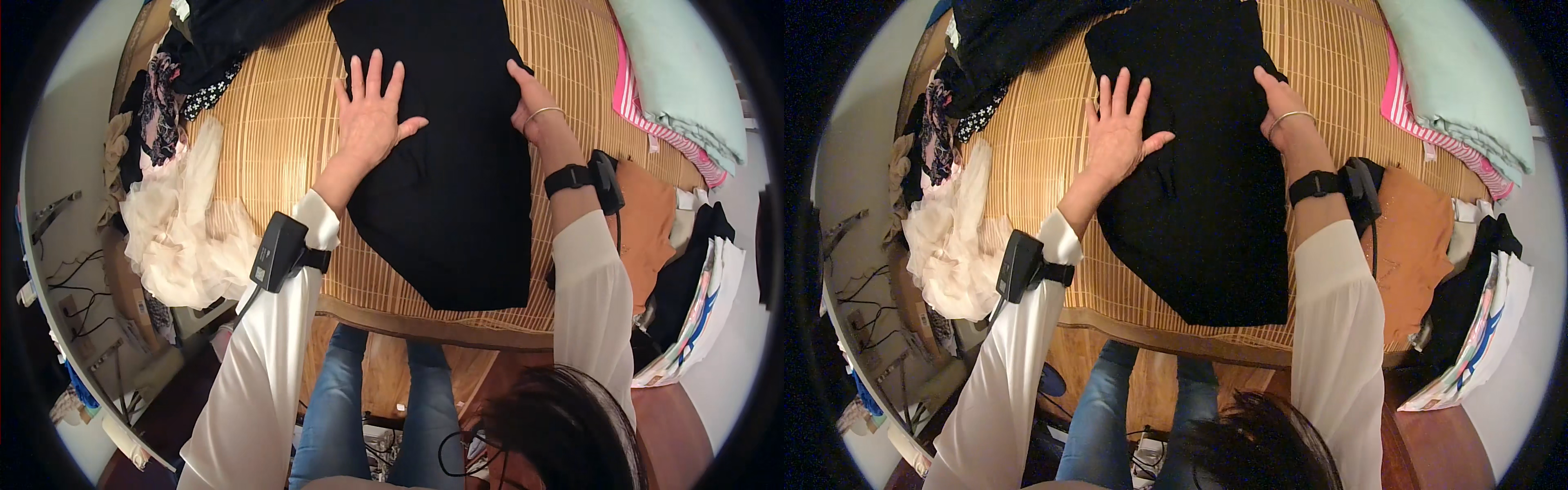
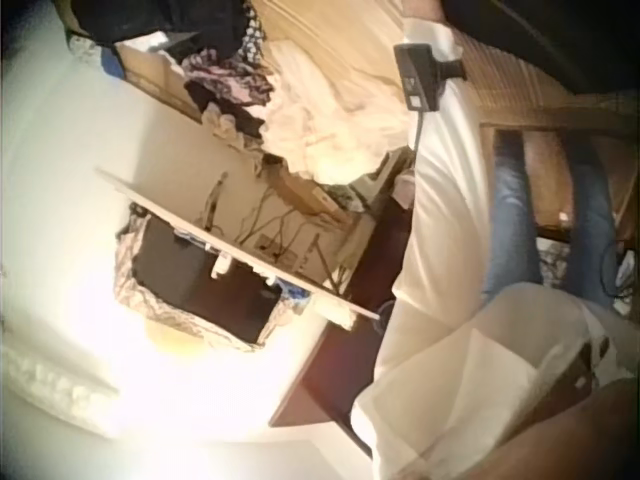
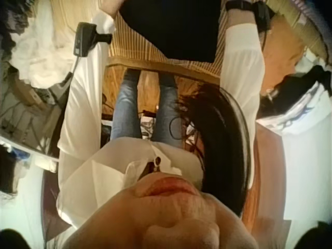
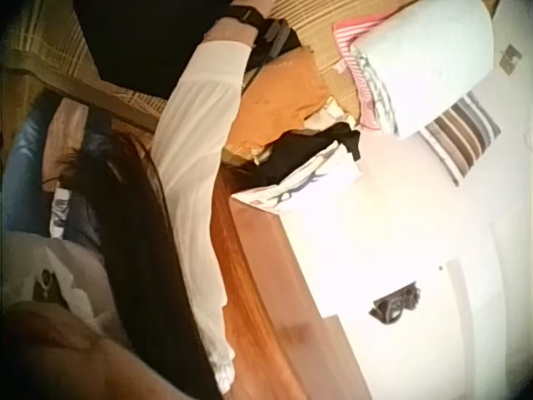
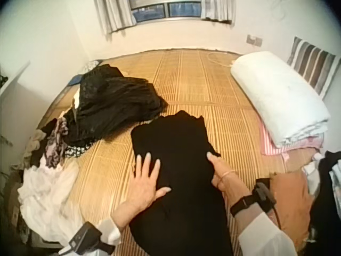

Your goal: Folding a white t-shirt and a black long-sleeved shirt on a bed.

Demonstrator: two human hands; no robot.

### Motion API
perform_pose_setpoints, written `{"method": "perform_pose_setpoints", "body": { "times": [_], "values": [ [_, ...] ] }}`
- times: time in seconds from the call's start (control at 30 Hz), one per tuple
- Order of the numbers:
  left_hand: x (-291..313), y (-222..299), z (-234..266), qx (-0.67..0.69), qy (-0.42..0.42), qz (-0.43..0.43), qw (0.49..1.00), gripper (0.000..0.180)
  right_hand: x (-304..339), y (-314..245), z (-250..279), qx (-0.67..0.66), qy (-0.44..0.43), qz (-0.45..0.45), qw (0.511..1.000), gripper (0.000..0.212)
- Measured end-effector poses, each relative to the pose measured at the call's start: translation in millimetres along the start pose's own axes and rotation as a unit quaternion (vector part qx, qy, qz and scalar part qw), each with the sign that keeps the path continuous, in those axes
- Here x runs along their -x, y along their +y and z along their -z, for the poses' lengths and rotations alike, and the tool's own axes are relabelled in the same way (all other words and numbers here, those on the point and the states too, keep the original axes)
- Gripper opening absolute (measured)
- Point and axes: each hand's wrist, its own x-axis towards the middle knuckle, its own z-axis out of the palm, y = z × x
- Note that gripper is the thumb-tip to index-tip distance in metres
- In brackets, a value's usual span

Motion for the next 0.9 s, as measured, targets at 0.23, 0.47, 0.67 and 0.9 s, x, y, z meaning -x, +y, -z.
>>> {"method": "perform_pose_setpoints", "body": {
  "times": [0.23,0.47,0.67,0.9],
  "values": [
    [96,98,33,0.409,-0.039,0.077,0.908,0.038,78,27,15,-0.034,-0.025,0.010,0.999,0.034],
    [173,155,47,0.441,-0.117,0.189,0.870,0.044,71,17,19,0.076,-0.030,0.013,0.997,0.061],
    [206,137,83,0.303,-0.306,0.150,0.890,0.039,68,3,18,0.083,-0.039,0.010,0.996,0.065],
    [195,139,78,0.292,-0.236,0.141,0.916,0.033,70,5,18,0.085,-0.034,0.009,0.996,0.063]
  ]
}}
